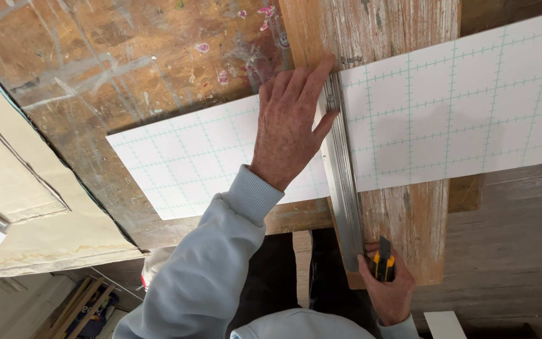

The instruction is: Measuring and cutting pieces of white foam board using a straight edge and a utility knife.

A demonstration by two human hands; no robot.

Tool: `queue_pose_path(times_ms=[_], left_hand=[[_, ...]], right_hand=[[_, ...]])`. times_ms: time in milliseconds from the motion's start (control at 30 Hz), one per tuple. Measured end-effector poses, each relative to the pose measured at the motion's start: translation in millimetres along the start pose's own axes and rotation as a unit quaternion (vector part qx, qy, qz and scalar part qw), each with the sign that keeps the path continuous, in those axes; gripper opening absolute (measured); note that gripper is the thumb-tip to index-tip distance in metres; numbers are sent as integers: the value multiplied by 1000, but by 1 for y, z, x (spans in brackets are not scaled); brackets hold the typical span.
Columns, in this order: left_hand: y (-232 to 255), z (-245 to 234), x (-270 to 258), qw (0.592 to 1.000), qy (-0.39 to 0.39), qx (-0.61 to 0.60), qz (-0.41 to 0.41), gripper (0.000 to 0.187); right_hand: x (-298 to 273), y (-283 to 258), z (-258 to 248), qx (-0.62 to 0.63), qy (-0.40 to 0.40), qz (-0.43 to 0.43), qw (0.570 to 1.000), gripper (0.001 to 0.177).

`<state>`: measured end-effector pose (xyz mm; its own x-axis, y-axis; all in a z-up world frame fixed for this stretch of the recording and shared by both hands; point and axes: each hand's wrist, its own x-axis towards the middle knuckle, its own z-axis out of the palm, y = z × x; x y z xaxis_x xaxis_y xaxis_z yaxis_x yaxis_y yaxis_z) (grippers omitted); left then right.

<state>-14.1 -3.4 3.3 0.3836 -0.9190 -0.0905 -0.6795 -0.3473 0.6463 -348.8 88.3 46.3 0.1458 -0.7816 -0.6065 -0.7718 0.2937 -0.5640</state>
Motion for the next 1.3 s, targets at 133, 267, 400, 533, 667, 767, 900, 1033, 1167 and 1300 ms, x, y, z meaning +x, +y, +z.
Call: queue_pose_path(times_ms=[133, 267, 400, 533, 667, 767, 900, 1033, 1167, 1300], left_hand=[[1, 3, -2, 1000, 1, 3, -9, 81], [2, 3, -3, 1000, 3, 5, -10, 78], [1, 2, -4, 1000, 0, 2, -8, 75], [-2, 4, -5, 1000, 0, 12, 2, 72], [-3, 5, -8, 1000, 10, 15, 16, 75], [-12, 11, -7, 999, 9, 12, 29, 75], [-17, 10, -13, 999, 1, 0, 46, 71], [-24, 12, -16, 998, 9, -22, 61, 67], [-33, 16, -18, 996, 10, -54, 66, 65], [-40, 21, -18, 994, 13, -71, 76, 64]], right_hand=[[1, 2, 0, -6, -5, 33, 999, 29], [2, 1, 0, -5, -1, 31, 1000, 29], [1, 13, 1, -4, 2, 16, 1000, 29], [3, 11, -1, -6, -4, 8, 1000, 28], [2, 11, -1, 24, -7, -5, 1000, 27], [4, 14, 2, 26, 5, -9, 1000, 27], [10, 5, 3, 35, 5, -36, 999, 28], [15, -3, 5, 59, 9, -37, 998, 32], [15, 1, 5, 69, 3, -48, 996, 29], [16, 9, 5, 81, 2, -60, 995, 28]])
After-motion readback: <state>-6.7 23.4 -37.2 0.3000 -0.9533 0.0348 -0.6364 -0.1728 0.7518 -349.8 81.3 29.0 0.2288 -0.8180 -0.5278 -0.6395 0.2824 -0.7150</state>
